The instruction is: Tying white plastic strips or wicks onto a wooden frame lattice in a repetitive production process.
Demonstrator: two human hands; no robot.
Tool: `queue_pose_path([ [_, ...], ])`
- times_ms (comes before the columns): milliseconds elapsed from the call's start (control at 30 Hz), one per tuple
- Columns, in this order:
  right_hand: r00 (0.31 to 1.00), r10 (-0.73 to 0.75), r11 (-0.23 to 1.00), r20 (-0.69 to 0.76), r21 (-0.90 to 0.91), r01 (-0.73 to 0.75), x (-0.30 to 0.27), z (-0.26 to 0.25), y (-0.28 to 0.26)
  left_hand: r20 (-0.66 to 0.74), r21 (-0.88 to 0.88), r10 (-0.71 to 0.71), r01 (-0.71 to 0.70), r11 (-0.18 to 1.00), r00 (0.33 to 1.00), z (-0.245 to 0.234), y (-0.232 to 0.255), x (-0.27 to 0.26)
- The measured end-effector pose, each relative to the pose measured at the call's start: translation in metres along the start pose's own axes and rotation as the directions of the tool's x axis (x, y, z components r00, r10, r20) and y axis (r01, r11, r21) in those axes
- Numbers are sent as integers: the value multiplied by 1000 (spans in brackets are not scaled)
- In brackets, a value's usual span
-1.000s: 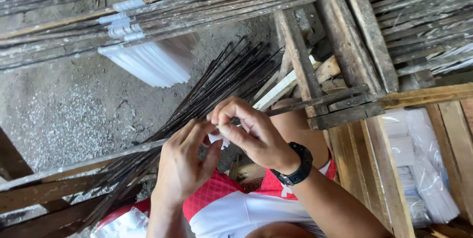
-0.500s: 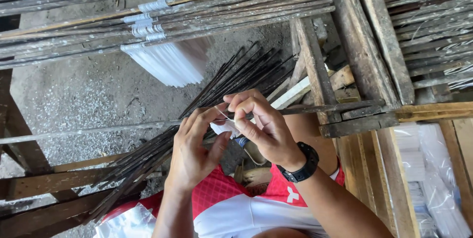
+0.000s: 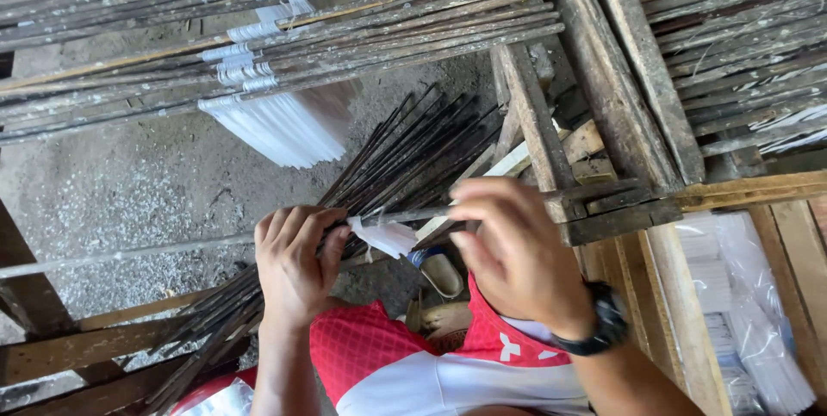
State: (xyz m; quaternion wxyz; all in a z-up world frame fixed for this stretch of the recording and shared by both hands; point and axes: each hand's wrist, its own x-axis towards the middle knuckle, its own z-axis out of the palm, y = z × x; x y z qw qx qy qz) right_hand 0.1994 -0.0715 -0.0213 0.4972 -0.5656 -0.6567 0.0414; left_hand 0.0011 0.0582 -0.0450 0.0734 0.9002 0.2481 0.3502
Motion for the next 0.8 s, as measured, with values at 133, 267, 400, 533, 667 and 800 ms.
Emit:
queue_pose_path([
  [133, 1000, -16, 916, -2, -400, 14, -8, -37, 1, -46, 18, -17, 18, 1000, 999, 3, -6, -3],
  [267, 997, 9, 811, -74, -583, -50, -11, -70, 8, -63, 69, -26, 31, 997, 998, 11, -16, 3],
  [400, 996, 62, 813, -62, -575, -87, -5, -77, 24, -45, 149, -45, 52, 988, 998, 20, -22, 19],
  [533, 989, 29, 812, -143, -574, -107, -18, -59, 48, -87, 121, -64, 74, 990, 994, 32, -38, 21],
  [667, 973, -48, 793, -225, -601, -100, -19, -54, 50, -107, 206, -31, 52, 977, 994, 47, -59, 29],
  [800, 960, -88, 792, -265, -604, -94, -19, -52, 53, -145, 187, 29, -1, 982, 989, 54, -61, 45],
])
